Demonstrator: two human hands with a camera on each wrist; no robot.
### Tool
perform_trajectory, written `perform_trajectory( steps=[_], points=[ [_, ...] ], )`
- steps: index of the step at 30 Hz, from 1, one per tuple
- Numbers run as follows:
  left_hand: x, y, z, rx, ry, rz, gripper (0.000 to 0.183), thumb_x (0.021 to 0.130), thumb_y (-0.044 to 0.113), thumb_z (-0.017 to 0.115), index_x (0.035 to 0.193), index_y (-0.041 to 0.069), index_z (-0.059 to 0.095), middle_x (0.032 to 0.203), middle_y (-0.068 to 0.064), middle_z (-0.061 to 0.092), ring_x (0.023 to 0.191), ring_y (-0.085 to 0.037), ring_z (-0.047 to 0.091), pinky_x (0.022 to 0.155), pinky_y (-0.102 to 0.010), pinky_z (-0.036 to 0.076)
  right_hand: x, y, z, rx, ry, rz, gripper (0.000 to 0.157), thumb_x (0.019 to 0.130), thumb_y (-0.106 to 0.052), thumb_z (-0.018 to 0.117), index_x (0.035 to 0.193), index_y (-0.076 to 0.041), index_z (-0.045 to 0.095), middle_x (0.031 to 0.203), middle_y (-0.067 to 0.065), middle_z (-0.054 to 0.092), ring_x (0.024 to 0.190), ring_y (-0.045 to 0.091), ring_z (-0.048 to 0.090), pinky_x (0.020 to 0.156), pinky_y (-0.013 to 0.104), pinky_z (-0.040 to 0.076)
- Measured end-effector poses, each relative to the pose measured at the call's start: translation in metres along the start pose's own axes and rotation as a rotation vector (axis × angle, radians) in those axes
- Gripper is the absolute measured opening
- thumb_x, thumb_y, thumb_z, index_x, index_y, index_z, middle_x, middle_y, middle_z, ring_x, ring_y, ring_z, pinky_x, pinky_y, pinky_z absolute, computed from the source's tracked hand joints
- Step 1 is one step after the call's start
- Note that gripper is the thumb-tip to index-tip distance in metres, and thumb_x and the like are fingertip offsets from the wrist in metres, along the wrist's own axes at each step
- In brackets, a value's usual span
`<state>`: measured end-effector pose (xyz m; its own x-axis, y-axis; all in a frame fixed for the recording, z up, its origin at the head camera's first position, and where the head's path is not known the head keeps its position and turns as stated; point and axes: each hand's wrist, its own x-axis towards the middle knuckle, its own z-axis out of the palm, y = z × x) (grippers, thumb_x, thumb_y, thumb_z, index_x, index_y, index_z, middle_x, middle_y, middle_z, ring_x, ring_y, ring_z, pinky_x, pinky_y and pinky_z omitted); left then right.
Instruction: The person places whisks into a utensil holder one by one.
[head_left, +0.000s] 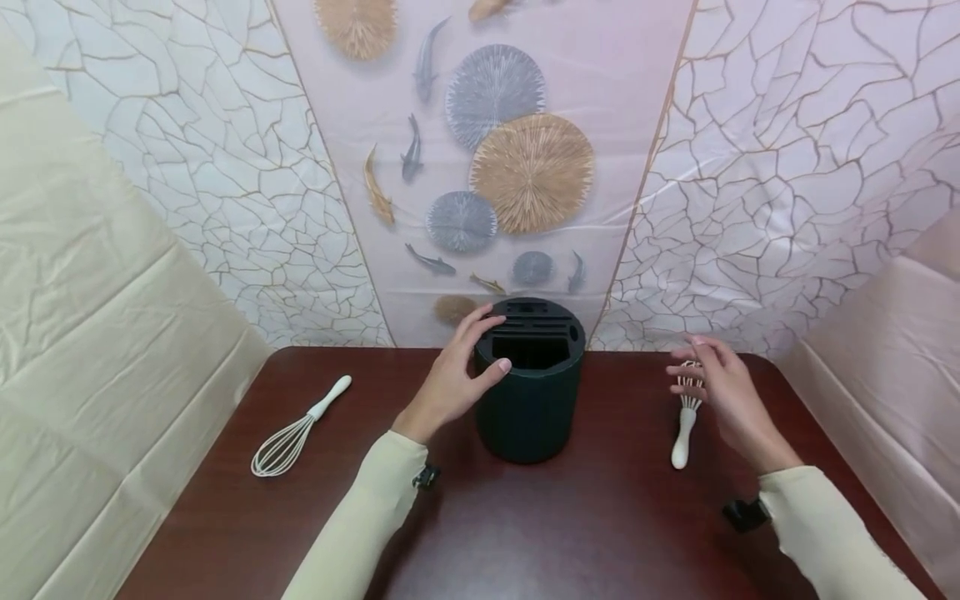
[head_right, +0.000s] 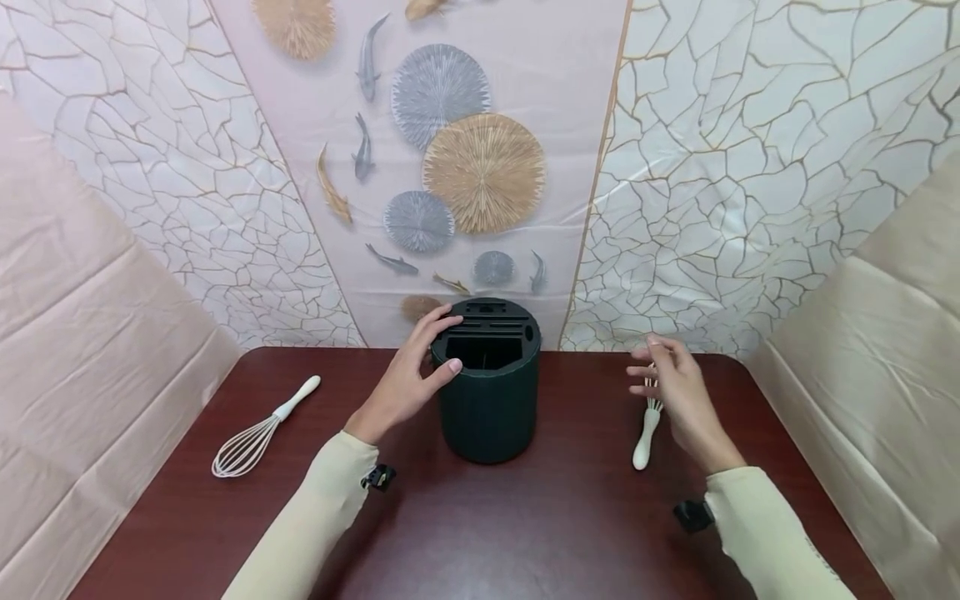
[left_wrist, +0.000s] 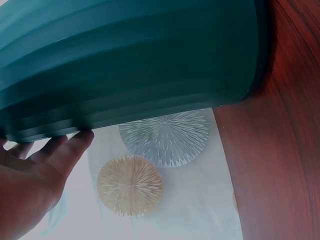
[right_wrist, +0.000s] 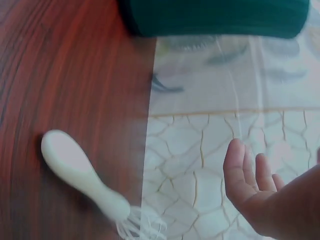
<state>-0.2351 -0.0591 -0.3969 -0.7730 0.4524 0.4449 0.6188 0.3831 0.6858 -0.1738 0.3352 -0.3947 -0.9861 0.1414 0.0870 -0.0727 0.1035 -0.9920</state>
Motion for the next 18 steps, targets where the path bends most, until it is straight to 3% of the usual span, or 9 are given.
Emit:
perform_trajectory(
  steps=[4,8,14,18],
  points=[
    [0.0,-0.002,0.001,-0.015,0.012,0.015,0.067,0.103,0.059,0.058,0.162,0.033,0.041,0.175,0.006,0.022,0.158,-0.018,0.026,0.117,-0.062,0.038,-0.001,0.001,-0.018,0.081,0.0,0.04,0.025,0.111,-0.034,0.055,0.128,-0.018,0.047,0.105,-0.014,0.069,0.092,0.004,0.072,0.077,0.025,0.061],
    [0.0,-0.004,0.002,-0.02,0.023,0.02,0.067,0.102,0.059,0.058,0.161,0.032,0.042,0.175,0.005,0.022,0.158,-0.018,0.026,0.116,-0.062,0.039,0.001,0.003,-0.031,0.076,0.016,0.069,0.021,0.11,-0.029,0.058,0.123,-0.015,0.05,0.097,-0.017,0.07,0.085,0.002,0.073,0.072,0.025,0.061],
    [-0.001,-0.004,0.003,-0.005,0.036,0.01,0.069,0.102,0.062,0.056,0.161,0.031,0.042,0.174,0.007,0.023,0.158,-0.016,0.026,0.118,-0.061,0.037,0.006,0.016,-0.044,-0.174,0.051,0.11,0.055,0.11,-0.032,0.055,0.138,0.012,0.038,0.093,-0.017,0.062,0.078,0.001,0.07,0.07,0.029,0.063],
    [-0.001,-0.003,0.003,-0.004,0.038,0.009,0.069,0.102,0.064,0.055,0.161,0.031,0.042,0.174,0.009,0.022,0.157,-0.015,0.026,0.119,-0.06,0.036,0.009,0.03,-0.056,-0.281,0.006,0.183,0.073,0.112,-0.036,0.05,0.146,0.023,0.025,0.101,-0.003,0.062,0.078,0.001,0.068,0.073,0.033,0.064]
  ],
)
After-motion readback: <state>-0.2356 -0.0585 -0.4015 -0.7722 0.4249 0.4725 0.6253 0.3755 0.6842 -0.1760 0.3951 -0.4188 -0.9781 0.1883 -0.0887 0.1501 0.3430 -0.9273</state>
